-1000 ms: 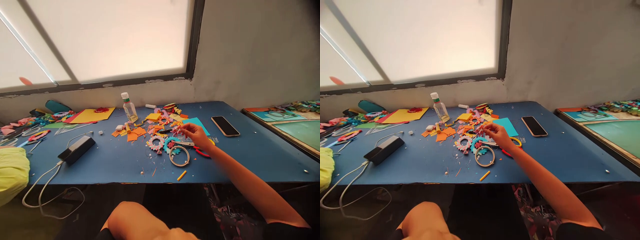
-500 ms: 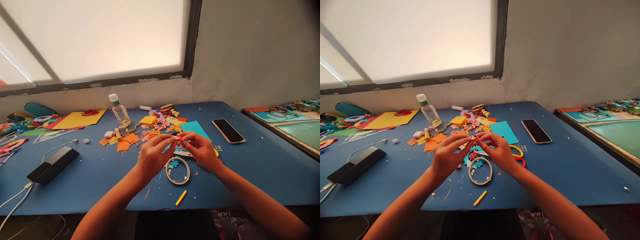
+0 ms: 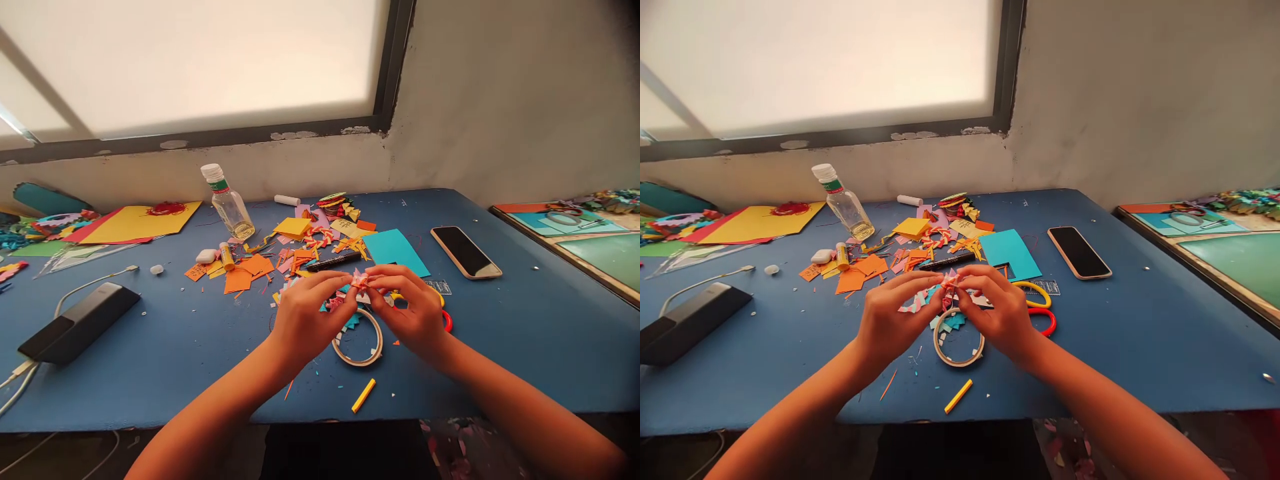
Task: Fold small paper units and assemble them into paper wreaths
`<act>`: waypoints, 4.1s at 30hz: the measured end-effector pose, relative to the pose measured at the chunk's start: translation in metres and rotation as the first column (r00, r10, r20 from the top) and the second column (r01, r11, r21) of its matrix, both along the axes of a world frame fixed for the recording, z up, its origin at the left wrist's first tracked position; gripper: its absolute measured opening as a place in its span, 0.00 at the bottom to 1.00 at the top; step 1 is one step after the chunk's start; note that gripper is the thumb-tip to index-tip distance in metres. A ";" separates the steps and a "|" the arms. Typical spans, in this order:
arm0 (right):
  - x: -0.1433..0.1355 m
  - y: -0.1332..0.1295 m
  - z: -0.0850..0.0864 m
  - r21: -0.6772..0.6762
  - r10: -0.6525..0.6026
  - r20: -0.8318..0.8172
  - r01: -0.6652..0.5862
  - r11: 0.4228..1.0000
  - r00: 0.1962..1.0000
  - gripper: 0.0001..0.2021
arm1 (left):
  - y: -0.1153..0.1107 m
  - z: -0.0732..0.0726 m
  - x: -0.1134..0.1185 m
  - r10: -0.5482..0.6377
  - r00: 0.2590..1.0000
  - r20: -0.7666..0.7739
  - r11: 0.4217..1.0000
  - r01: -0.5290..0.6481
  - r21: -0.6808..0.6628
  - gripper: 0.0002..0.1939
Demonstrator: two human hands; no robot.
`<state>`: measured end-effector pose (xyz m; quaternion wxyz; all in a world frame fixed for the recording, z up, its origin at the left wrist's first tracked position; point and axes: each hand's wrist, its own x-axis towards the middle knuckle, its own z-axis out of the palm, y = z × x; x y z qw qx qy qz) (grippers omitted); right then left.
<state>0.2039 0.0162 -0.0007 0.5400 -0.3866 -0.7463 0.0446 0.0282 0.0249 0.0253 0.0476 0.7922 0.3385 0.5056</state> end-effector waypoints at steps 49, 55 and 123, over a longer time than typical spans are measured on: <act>0.002 0.004 0.005 -0.519 0.086 -0.467 -0.351 0.779 0.880 0.07 | 0.018 -0.008 -0.010 -0.104 0.985 -0.136 0.952 0.138 0.273 0.06; 0.005 0.010 0.003 -0.560 0.108 -0.574 -0.485 0.672 0.812 0.08 | 0.019 -0.009 -0.014 -0.082 0.941 -0.328 0.922 0.196 0.333 0.06; 0.007 -0.014 0.007 0.571 -0.477 0.353 0.219 0.791 0.805 0.12 | -0.010 -0.020 0.019 -0.131 0.894 0.428 0.952 0.234 -0.197 0.02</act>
